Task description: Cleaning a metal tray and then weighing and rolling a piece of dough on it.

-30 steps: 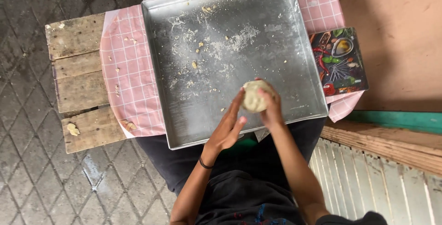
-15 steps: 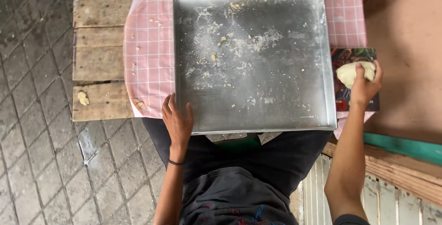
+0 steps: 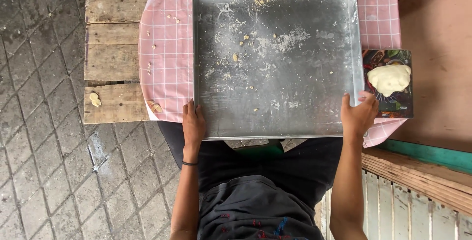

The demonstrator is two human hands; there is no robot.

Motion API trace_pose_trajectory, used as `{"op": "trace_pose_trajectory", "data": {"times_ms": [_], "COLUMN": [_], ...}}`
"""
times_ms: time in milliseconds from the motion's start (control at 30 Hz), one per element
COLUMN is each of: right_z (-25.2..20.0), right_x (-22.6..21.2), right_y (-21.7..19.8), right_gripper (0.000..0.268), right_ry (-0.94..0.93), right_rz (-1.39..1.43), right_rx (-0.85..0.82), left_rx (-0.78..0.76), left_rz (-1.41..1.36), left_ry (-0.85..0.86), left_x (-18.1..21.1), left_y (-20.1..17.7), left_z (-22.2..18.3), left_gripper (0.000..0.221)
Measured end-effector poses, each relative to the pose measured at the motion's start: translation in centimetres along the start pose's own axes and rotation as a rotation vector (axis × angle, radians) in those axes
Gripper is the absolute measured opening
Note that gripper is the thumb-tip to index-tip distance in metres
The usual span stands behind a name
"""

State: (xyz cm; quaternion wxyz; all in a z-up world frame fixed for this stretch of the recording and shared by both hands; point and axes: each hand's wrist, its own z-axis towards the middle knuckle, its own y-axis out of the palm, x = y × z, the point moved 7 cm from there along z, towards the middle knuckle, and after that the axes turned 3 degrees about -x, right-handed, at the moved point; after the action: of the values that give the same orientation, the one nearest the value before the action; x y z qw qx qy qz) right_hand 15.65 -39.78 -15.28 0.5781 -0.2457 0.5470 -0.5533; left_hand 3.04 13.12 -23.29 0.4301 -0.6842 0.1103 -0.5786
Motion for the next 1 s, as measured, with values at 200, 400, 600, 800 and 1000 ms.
{"op": "trace_pose_trajectory", "data": {"times_ms": [200, 400, 600, 800, 1000], "right_z": [2.3, 3.0, 2.7, -0.9, -16.2], "right_x": [3.9, 6.9, 5.6, -3.3, -21.3], "right_y": [1.9, 4.6, 1.2, 1.5, 5.5], "right_gripper": [0.041, 0.048, 0.052, 0.046, 0.043], "right_ry": [0.119, 0.153, 0.038, -0.402, -1.175], "right_rz": [-0.093, -0.185, -0.143, -0.084, 0.658], "right_rx": [-0.122, -0.246, -0.475, -0.337, -0.768], "left_rx": [-0.030, -0.032, -0.027, -0.022, -0.027], "left_rz": [-0.012, -0.016, -0.001, 0.074, 0.119], "left_ry": [-0.032, -0.064, -0.032, -0.035, 0.007], "left_x": [0.1, -0.4, -0.9, -1.5, -1.6], "left_y": [0.1, 0.0, -2.2, -2.8, -2.6], "left_z": [-0.1, 0.1, 0.3, -0.3, -0.8], "left_gripper": [0.033, 0.032, 0.027, 0.021, 0.022]}}
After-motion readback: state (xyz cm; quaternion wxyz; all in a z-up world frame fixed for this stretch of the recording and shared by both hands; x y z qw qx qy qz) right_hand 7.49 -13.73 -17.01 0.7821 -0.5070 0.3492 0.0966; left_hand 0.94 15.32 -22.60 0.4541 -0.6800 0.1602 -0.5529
